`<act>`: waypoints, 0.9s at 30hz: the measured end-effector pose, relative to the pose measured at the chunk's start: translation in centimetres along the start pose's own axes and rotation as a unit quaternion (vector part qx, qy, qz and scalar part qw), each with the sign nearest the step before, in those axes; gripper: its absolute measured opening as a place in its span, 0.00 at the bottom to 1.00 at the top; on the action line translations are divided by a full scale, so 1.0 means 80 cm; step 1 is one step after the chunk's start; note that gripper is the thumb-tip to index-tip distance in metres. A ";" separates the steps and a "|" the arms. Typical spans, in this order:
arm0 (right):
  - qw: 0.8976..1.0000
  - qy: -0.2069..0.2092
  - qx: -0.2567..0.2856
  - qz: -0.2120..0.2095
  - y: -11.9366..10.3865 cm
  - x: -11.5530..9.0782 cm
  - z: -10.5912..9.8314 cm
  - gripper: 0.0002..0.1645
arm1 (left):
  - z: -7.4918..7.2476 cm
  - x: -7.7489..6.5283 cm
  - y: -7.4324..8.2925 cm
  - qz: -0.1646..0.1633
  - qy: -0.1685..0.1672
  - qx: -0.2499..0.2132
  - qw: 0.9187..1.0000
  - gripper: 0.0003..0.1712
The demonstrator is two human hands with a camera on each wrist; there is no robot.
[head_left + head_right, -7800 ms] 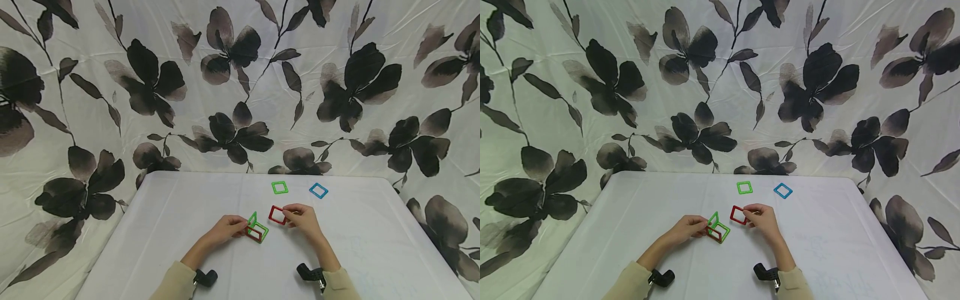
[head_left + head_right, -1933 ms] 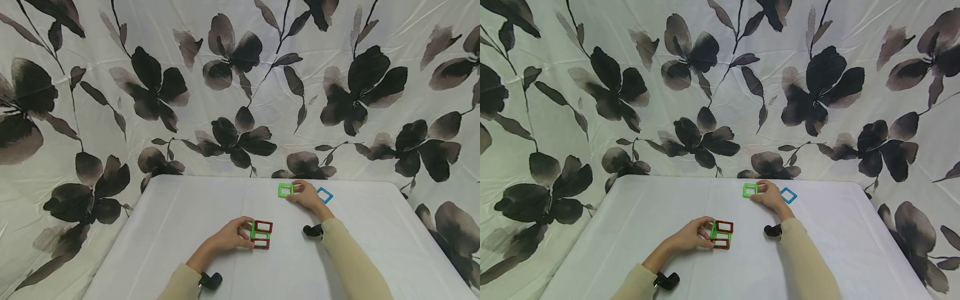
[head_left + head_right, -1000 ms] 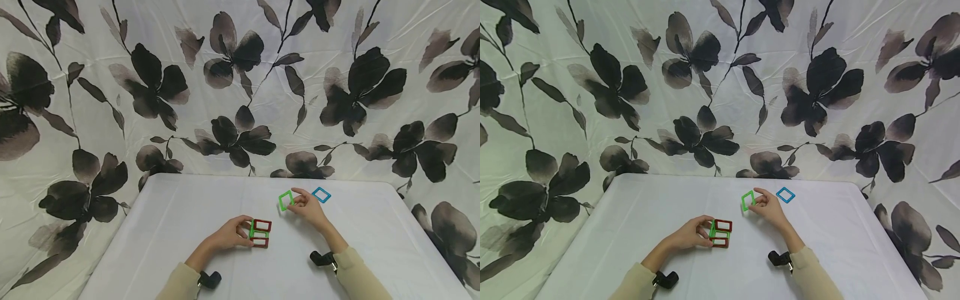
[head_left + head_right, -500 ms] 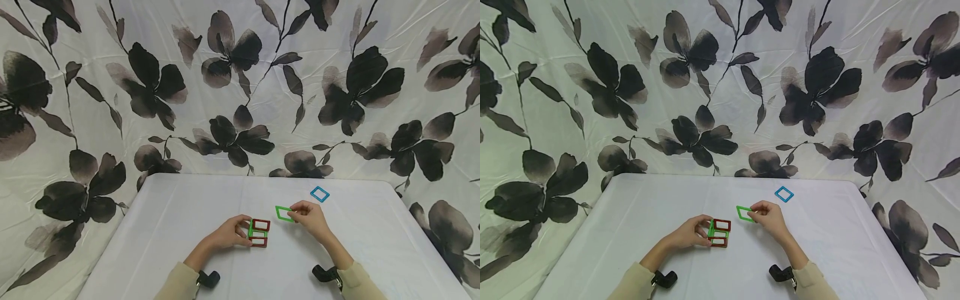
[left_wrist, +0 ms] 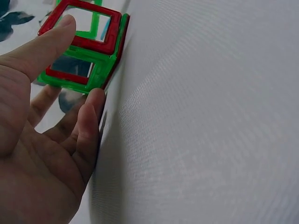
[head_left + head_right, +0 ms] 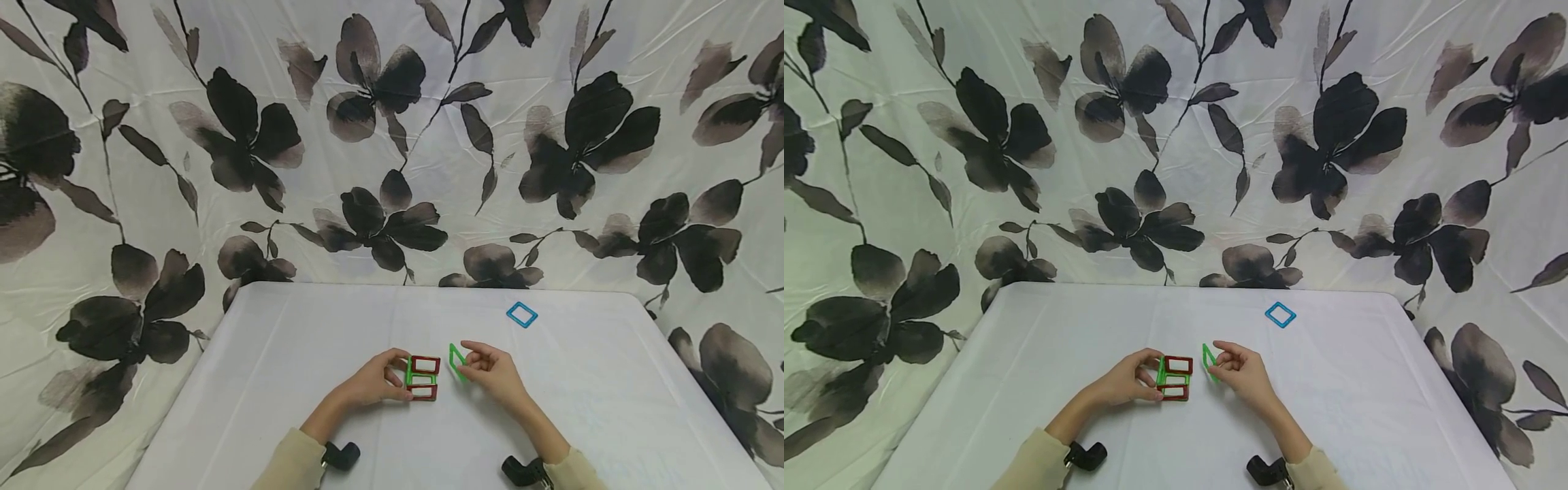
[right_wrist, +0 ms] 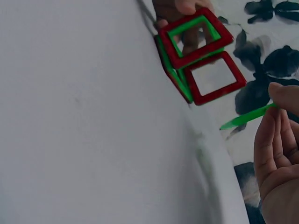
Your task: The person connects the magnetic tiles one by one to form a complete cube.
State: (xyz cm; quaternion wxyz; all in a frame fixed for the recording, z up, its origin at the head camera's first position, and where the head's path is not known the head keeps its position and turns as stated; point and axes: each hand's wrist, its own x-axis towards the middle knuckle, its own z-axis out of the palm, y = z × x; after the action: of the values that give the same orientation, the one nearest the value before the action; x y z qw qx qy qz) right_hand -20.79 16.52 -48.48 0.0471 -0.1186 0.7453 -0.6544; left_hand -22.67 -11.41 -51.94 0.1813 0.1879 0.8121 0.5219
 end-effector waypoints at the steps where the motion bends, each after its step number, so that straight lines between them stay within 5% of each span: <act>1: 1.000 -0.003 -0.005 0.005 0.000 -0.001 0.002 0.28 | 0.000 -0.002 0.005 0.002 0.000 -0.003 1.000 0.38; 8: 0.998 -0.057 -0.029 -0.018 0.022 -0.005 0.009 0.30 | -0.004 -0.017 0.036 0.007 -0.006 -0.014 1.000 0.37; 19: 0.985 -0.168 0.000 -0.026 0.055 0.004 0.006 0.37 | -0.004 -0.016 0.035 0.011 -0.006 -0.013 1.000 0.37; 27: 0.984 -0.175 -0.001 -0.016 0.054 0.008 0.009 0.35 | -0.004 -0.016 0.036 0.010 -0.006 -0.012 1.000 0.37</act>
State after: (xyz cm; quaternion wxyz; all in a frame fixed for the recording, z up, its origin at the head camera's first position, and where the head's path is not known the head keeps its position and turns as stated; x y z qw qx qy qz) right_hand -21.76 16.16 -52.81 0.1657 -0.2434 0.7244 -0.6234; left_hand -21.35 -11.19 -49.03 0.1831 0.1972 0.8029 0.5319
